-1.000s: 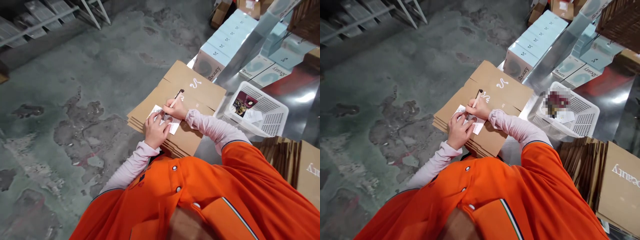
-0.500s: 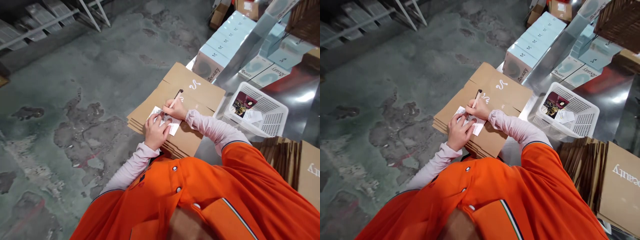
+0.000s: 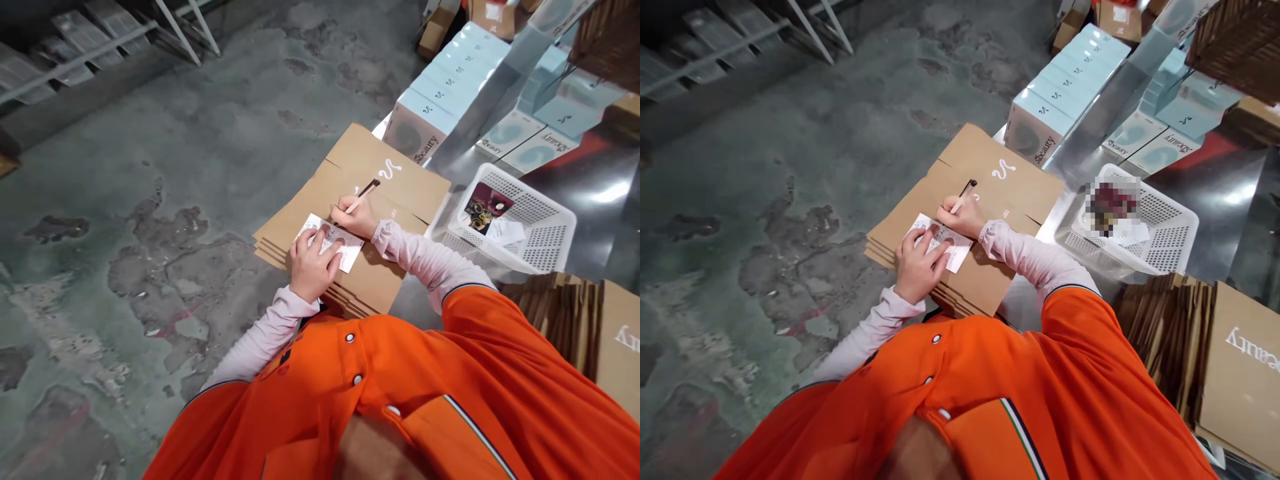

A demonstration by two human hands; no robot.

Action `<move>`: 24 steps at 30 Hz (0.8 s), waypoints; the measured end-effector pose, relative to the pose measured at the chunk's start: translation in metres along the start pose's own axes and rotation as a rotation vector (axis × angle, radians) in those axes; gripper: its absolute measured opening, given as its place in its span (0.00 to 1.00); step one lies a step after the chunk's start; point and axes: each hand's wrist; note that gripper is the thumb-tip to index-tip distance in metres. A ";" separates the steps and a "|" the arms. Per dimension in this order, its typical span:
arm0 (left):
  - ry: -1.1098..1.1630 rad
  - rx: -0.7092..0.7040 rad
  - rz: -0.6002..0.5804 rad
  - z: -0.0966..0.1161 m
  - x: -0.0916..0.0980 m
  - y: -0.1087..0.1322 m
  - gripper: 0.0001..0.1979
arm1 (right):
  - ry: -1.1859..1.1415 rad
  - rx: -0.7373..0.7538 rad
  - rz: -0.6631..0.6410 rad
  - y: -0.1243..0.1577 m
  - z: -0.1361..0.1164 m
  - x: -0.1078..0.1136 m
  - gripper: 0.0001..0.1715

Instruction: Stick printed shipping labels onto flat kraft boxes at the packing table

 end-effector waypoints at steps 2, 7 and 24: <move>0.001 0.012 -0.016 0.001 0.001 0.000 0.16 | -0.003 -0.008 -0.019 0.000 -0.001 0.001 0.23; -0.009 0.024 -0.042 0.001 0.004 -0.002 0.16 | 0.030 -0.024 -0.090 -0.002 -0.007 0.002 0.22; 0.005 0.023 -0.033 0.000 0.002 -0.002 0.16 | 0.054 -0.002 -0.108 -0.003 -0.001 0.001 0.22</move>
Point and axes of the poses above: each hand's wrist, its own y-axis away from the middle knuckle, its own x-axis out of the back of the hand, z = x × y, and after that the axes turned 9 degrees about x, right-handed
